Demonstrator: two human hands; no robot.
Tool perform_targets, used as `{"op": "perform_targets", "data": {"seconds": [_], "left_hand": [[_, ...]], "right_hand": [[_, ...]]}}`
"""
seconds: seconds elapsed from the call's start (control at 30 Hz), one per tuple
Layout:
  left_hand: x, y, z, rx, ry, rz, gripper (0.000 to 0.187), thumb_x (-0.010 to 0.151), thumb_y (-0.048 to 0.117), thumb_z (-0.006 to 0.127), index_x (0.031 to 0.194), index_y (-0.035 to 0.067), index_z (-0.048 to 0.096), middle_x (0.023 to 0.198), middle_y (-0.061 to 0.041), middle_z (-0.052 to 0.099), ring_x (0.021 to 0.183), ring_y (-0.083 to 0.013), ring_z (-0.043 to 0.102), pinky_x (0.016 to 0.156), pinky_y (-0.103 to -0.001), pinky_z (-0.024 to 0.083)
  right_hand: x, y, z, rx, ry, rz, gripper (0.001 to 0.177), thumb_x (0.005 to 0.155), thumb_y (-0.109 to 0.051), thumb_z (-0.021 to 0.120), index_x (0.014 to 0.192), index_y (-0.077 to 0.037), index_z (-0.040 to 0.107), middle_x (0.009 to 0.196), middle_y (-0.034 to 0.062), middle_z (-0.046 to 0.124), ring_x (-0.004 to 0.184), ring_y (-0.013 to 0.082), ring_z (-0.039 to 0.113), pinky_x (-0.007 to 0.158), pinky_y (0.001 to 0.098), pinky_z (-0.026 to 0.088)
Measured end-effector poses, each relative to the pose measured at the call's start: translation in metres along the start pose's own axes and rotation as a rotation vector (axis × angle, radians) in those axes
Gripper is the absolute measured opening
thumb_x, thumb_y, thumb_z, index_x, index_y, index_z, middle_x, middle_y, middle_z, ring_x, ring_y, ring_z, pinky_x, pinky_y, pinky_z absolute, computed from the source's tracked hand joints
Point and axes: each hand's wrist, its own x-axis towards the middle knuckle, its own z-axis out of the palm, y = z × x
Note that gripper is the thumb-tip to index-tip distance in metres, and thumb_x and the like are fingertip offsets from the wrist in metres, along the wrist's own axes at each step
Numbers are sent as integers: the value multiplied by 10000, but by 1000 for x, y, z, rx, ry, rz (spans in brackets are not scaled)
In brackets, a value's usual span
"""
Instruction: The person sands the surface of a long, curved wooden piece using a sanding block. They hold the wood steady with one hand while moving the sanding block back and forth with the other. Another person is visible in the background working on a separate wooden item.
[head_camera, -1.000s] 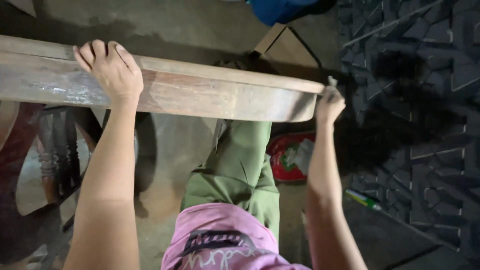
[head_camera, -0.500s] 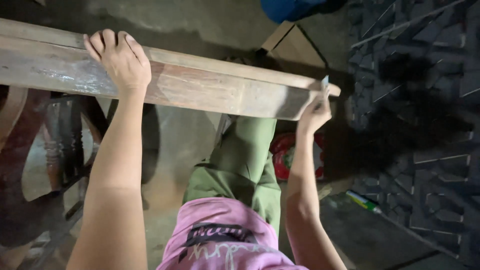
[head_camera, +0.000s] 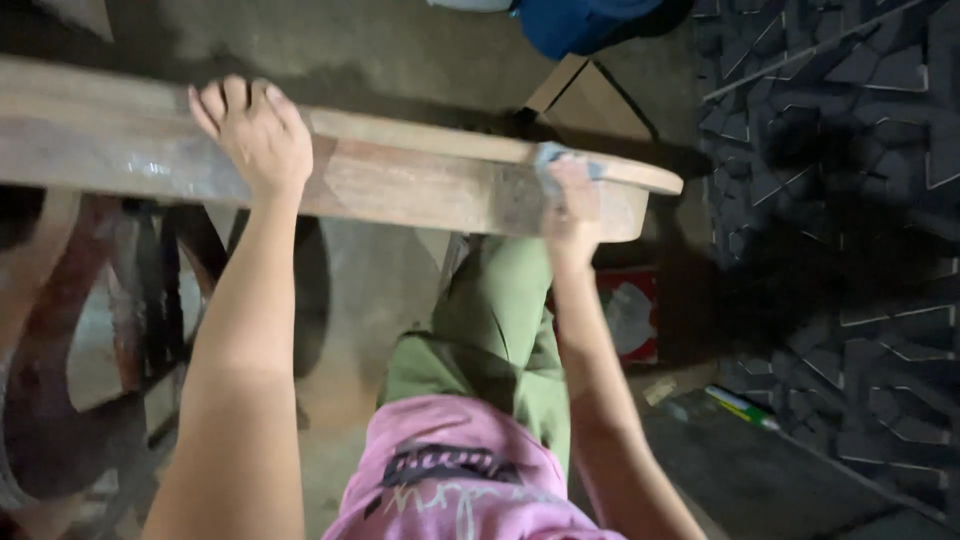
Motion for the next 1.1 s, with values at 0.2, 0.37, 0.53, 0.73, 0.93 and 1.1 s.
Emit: {"op": "perform_targets", "data": {"seconds": [0.2,0.37,0.53,0.73,0.93,1.1], "left_hand": [[3,1,2,8,56,3,487,1136,200,354,845,16,698,928,-135,578,1015,-349,544,1189,-575,248],[1,0,3,23,10,8,534,1171,233,321,839,33,687,940,-146,606,1043,-359,554,1211,-561,224],[-2,-4,10,-6,68,33,480,1157,198,365,847,35,693,936,-110,557,1021,-343,549,1215,-575,233],[-1,-4,8,10,31,19,442,1138,188,390,828,40,669,939,-112,561,1022,-342,539,1220,-568,220],[1,-1,4,5,49,15,483,1149,213,367,829,31,681,929,-126,567,1015,-347,549,1207,-566,234],[1,0,4,22,15,14,473,1142,204,382,841,20,697,945,-125,585,1056,-352,555,1201,-567,231]], "right_hand": [[42,21,-122,105,328,326,78,976,-24,722,924,-42,776,903,45,765,845,120,656,801,326,554],[50,17,-160,703,412,720,261,889,-254,848,1061,-93,735,939,-19,712,867,87,650,776,259,525],[46,2,-142,537,258,675,284,944,-265,768,1190,-137,708,1163,15,701,1052,136,632,864,283,503],[60,7,-101,165,276,433,430,878,-84,837,1248,-85,620,1246,130,588,1117,294,618,950,389,539],[56,8,-94,-161,82,-4,237,1089,-73,520,1148,-63,750,1231,154,670,1163,342,634,954,486,466],[38,17,-112,-75,-347,-43,908,1005,-717,378,1597,-28,378,1621,224,408,1507,409,382,1188,576,311]]}}
